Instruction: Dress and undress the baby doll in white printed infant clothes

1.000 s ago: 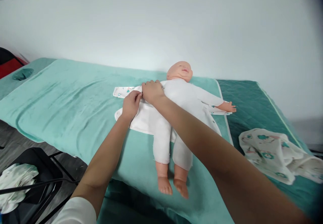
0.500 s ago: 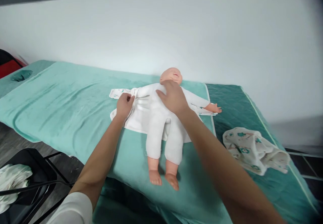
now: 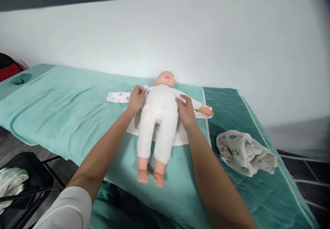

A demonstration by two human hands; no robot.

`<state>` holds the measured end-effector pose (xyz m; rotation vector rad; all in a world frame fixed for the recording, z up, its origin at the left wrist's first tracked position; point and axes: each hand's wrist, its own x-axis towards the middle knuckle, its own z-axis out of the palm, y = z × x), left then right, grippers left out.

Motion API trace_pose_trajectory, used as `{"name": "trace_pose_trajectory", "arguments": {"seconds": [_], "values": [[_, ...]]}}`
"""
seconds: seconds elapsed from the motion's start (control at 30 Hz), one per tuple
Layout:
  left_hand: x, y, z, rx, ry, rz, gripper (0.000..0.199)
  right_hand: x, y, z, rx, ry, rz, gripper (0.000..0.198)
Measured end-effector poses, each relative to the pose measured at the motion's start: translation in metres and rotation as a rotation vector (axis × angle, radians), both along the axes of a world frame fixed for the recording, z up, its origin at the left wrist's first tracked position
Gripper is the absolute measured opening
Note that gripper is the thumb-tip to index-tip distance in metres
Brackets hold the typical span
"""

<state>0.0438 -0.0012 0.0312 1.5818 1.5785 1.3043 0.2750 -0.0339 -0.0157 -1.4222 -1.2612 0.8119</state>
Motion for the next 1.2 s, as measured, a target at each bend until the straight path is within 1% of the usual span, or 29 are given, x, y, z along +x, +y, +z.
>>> {"name": "trace_pose_trajectory", "arguments": {"seconds": [0.07, 0.13, 0.27, 0.37, 0.5, 0.57, 0.67, 0.73, 0.8, 0.87, 0.9, 0.97, 1.0, 1.07, 1.13, 1.2], "values": [[0.004, 0.005, 0.008, -0.013, -0.014, 0.007, 0.021, -0.004, 0.0, 0.0, -0.036, 0.171, 0.056, 0.076], [0.006, 0.009, 0.016, -0.02, -0.024, 0.023, 0.021, -0.007, -0.001, -0.001, -0.056, 0.265, 0.118, 0.077], [0.001, 0.012, 0.033, 0.012, -0.024, 0.048, 0.023, -0.013, 0.0, -0.004, -0.044, 0.252, 0.273, 0.086], [0.0, 0.006, 0.045, 0.007, 0.001, 0.046, 0.024, -0.015, 0.001, -0.007, -0.028, 0.21, 0.358, 0.095], [0.009, -0.017, 0.062, -0.12, 0.095, -0.006, 0.021, -0.014, 0.002, -0.009, -0.03, 0.194, 0.376, 0.1], [0.016, -0.033, 0.07, -0.194, 0.085, -0.077, 0.02, -0.014, 0.001, -0.01, -0.03, 0.193, 0.369, 0.1], [0.023, -0.057, 0.079, -0.304, -0.032, -0.228, 0.019, -0.013, 0.001, -0.01, -0.032, 0.183, 0.364, 0.101], [0.023, -0.071, 0.079, -0.277, -0.143, -0.26, 0.018, -0.012, 0.001, -0.01, -0.034, 0.18, 0.369, 0.102], [0.016, -0.083, 0.073, -0.155, -0.25, -0.242, 0.019, -0.011, 0.002, -0.01, -0.038, 0.175, 0.375, 0.103], [0.003, -0.096, 0.059, -0.012, -0.299, -0.189, 0.021, -0.01, 0.002, -0.01, -0.04, 0.166, 0.371, 0.105], [-0.004, -0.103, 0.05, 0.051, -0.281, -0.156, 0.021, -0.01, 0.002, -0.01, -0.039, 0.162, 0.368, 0.106], [-0.02, -0.12, 0.026, 0.15, -0.149, -0.107, 0.02, -0.011, 0.002, -0.009, -0.035, 0.158, 0.358, 0.109], [-0.027, -0.129, 0.014, 0.195, -0.048, -0.109, 0.019, -0.012, 0.002, -0.009, -0.035, 0.158, 0.354, 0.11], [-0.037, -0.147, -0.008, 0.262, 0.175, -0.144, 0.025, -0.013, 0.001, -0.009, -0.036, 0.158, 0.34, 0.111], [-0.042, -0.16, -0.024, 0.293, 0.335, -0.128, 0.032, -0.013, 0.001, -0.008, -0.035, 0.159, 0.331, 0.108], [-0.043, -0.166, -0.03, 0.302, 0.411, -0.052, 0.028, -0.013, 0.001, -0.008, -0.033, 0.162, 0.331, 0.105]]}}
